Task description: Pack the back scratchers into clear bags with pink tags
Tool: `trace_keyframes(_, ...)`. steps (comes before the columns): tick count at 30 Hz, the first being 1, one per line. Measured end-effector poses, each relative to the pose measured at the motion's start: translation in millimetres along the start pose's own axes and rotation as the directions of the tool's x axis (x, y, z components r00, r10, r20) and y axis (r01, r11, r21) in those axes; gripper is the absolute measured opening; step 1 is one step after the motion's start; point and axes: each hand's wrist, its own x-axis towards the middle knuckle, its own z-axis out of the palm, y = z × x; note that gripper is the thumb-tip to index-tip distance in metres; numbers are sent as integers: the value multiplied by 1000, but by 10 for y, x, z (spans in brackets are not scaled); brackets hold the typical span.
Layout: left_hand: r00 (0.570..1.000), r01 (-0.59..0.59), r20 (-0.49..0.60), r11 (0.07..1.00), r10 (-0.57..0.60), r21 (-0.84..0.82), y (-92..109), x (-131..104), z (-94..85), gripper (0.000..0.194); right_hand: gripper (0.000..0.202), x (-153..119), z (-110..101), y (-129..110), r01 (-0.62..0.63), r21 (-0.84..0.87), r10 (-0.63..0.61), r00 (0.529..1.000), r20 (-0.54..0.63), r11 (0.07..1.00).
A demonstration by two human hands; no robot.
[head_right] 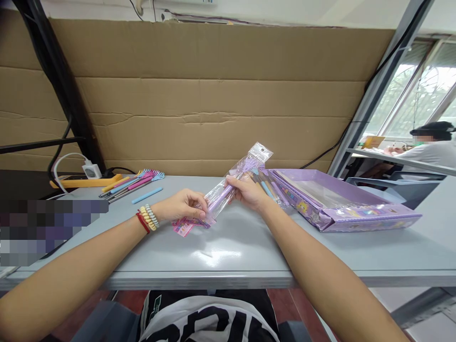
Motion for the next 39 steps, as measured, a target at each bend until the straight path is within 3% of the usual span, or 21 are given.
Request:
trace_keyframes(3, 1000, -10, -25, 1000, 10, 16, 3, 10, 11, 22, 34, -2, 24, 6, 9, -7, -9, 1000, 18, 1000)
trace_keyframes(10, 988, 83, -124, 992, -94, -92, 0, 8, 73, 30, 32, -15, 52, 16, 33, -50, -30, 998, 50, 998)
trace_keyframes(13, 980, 96, -150, 974, -128, -205, 4, 9, 117, 54, 31, -22, 68, 7, 43, -89, -38, 998, 57, 995)
trace_keyframes(16, 975, 138, -146, 968, -171, -209, 21, 9, 143, 76, 31, -39, 84, -12, 67, -144, -53, 994, 96, 987)
trace_keyframes(18, 980, 164, -88, 978, -176, -131, 35, 9, 131, 65, 32, -55, 87, -24, 80, -198, -54, 989, 136, 977)
trace_keyframes(20, 985, 166, -41, 985, -165, 35, 44, 9, 84, 41, 32, -68, 73, -30, 75, -255, -29, 983, 180, 964)
trace_keyframes(22, 987, 157, -72, 962, -144, 224, 44, 6, 3, 28, 36, -71, 39, -22, 43, -265, 17, 975, 221, 963)
trace_keyframes(26, 974, 197, -188, 885, -127, 422, 2, -23, -219, 30, 44, -43, -68, 27, -30, -118, 52, 980, 191, 993)
trace_keyframes(31, 963, 255, -202, 850, -179, 460, -78, -89, -441, 30, 39, -13, -126, 66, -3, -44, 6, 997, 81, 999)
trace_keyframes(35, 965, 258, -179, 826, -193, 501, -97, -113, -490, 31, 39, -17, -88, 52, -17, -89, 27, 993, 113, 996)
trace_keyframes(39, 961, 247, -256, 751, -107, 612, -97, -106, -480, 27, 39, -23, -98, 49, -2, -153, 26, 987, 157, 988)
